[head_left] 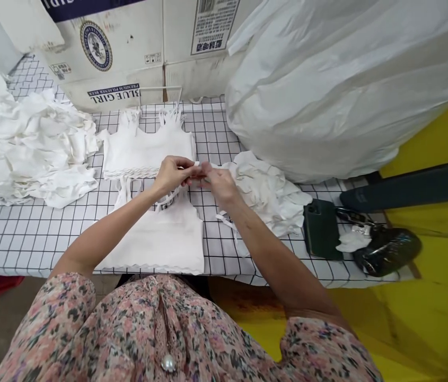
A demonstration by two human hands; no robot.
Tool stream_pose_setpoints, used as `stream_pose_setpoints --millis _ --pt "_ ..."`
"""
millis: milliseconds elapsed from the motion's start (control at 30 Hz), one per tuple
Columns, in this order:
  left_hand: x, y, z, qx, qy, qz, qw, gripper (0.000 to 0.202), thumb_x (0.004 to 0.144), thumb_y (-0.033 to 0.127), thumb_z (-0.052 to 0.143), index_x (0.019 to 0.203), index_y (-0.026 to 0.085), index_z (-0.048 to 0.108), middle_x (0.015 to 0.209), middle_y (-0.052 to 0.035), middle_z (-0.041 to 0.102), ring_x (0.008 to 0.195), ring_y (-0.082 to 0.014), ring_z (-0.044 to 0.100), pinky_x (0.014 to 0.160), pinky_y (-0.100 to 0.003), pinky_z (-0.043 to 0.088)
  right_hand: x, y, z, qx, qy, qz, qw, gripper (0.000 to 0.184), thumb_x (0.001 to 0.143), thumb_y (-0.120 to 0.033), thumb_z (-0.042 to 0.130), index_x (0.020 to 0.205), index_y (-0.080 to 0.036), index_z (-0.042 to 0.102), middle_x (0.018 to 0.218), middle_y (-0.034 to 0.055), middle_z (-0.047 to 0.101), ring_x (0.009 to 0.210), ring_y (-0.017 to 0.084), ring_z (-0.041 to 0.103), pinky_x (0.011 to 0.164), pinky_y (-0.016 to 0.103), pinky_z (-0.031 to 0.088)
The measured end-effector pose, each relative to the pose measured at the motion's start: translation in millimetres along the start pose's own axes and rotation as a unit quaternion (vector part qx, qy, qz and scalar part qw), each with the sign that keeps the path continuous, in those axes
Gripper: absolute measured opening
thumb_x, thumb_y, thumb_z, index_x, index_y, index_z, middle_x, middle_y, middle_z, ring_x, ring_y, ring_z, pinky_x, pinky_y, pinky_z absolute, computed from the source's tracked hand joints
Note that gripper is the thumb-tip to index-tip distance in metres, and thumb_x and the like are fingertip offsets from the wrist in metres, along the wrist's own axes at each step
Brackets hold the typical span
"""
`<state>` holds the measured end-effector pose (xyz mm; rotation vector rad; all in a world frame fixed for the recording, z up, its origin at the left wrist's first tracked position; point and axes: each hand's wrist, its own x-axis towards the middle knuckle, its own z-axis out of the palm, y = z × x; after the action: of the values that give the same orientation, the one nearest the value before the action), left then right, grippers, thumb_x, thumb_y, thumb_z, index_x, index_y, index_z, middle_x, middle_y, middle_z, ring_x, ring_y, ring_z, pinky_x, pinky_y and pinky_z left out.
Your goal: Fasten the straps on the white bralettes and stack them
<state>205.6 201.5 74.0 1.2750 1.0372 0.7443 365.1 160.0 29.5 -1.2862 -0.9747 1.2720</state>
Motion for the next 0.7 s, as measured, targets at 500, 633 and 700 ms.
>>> stream_pose_setpoints --millis 500,633,700 --pt "-31.9 -40.4 -11.3 0.103 -0.004 0.131 0.986 0.022 0.087 0.032 0.085 0.075 0.016 0.077 0.068 0.0024 0.066 0.048 -0.0087 0.066 0.051 -0.020 0.053 14.0 -26.6 13.0 0.179 -0.021 0.005 0.984 0.054 0.047 -0.055 0.105 0.078 -0.024 0.074 0.093 0.0022 0.076 0.090 0.019 0.066 0.075 0.035 0.060" --pt "-34.6 -44.0 -15.4 0.084 0.030 0.125 0.988 0.008 0.086 0.022 0.084 0.086 0.015 0.081 0.088 -0.0036 0.075 0.060 -0.0081 0.069 0.059 -0.020 0.057 4.1 -27.1 18.3 0.133 0.000 -0.063 0.989 0.044 0.058 -0.053 0.101 0.078 -0.026 0.074 0.089 0.0007 0.071 0.092 0.018 0.066 0.084 0.035 0.059" --pt "-39.0 -39.3 -18.6 0.027 0.065 0.106 0.992 0.014 0.086 0.020 0.084 0.100 0.016 0.083 0.109 -0.0081 0.078 0.074 -0.0084 0.073 0.068 -0.019 0.060 -4.3 -26.5 21.0 0.045 0.030 -0.172 0.984 0.029 0.072 -0.047 0.094 0.081 -0.026 0.075 0.091 0.0012 0.072 0.097 0.019 0.067 0.096 0.038 0.057"
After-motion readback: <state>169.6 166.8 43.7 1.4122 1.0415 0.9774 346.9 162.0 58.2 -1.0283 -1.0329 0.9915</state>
